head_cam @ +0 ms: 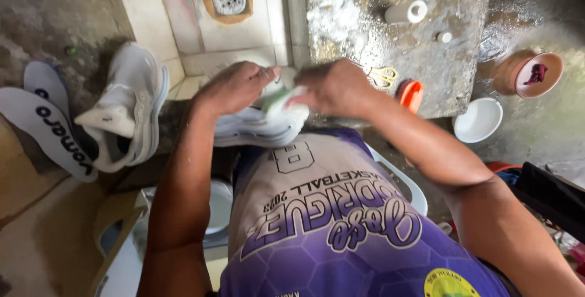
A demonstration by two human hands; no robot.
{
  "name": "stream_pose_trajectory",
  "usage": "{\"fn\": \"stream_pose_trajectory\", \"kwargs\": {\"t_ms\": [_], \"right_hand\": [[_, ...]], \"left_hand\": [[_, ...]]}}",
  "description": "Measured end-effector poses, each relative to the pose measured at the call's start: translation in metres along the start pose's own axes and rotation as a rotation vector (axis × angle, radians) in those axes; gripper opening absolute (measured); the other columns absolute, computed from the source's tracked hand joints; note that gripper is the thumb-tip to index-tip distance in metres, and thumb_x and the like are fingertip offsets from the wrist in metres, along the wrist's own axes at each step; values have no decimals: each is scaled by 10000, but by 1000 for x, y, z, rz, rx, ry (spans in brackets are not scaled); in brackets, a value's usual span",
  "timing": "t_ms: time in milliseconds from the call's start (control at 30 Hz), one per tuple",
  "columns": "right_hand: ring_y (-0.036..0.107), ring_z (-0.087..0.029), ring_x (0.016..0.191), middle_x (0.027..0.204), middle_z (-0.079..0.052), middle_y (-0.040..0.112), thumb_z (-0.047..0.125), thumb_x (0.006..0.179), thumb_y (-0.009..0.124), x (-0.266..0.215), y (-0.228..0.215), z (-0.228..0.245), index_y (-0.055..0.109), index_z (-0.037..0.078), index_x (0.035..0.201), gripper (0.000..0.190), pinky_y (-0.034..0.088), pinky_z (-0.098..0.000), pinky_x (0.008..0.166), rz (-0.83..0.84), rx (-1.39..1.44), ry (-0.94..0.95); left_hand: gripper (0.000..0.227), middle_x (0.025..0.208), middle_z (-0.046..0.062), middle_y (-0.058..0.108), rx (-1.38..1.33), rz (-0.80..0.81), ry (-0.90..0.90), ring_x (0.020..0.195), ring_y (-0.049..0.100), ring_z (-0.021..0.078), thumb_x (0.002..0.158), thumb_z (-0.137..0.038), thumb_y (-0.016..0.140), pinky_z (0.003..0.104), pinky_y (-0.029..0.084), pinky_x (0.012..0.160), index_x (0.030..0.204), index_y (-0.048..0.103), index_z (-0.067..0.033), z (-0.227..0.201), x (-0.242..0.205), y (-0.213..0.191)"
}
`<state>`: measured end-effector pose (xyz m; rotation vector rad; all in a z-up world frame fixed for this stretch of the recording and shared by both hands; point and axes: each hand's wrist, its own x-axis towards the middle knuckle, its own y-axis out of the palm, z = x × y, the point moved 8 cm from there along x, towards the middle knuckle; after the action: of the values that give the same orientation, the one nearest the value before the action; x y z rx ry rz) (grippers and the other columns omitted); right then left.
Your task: The person scrubs a white sneaker with a green brush, applies liquid from a bottle, and rinses the shoe under a tap. The person repeats the scrubbing and rinsing steps on different parts of the shoe.
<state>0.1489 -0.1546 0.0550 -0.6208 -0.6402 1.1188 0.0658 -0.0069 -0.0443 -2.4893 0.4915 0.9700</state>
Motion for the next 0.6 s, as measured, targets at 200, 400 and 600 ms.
{"fn": "stream_pose_trajectory", "kwargs": {"t_ms": [200,400,600], "right_hand": [[687,-182,571,775,-10,714,482,1002,676,-16,7,-44,761,165,974,330,528,-321,528,118,246,505],[608,-218,529,709,-47,700,380,952,783,-25,22,-7,770,122,927,259,465,-352,495,48,47,87],[509,-74,614,698,19,603,373,1122,640,-92,16,-98,628,66,866,399,405,-261,553,-185,514,601]], "left_hand": [[709,489,82,413,29,-43,-11,480,385,208,1042,-574,451,471,405,531,607,546,-23,3,-18,-12],[703,560,113,483,200,8,-54,521,469,217,1058,-577,417,468,437,568,736,636,8,-9,-18,-8],[559,607,31,608,154,-60,113,556,601,172,1025,-570,431,439,483,593,790,658,-117,-24,-35,-35]]}}
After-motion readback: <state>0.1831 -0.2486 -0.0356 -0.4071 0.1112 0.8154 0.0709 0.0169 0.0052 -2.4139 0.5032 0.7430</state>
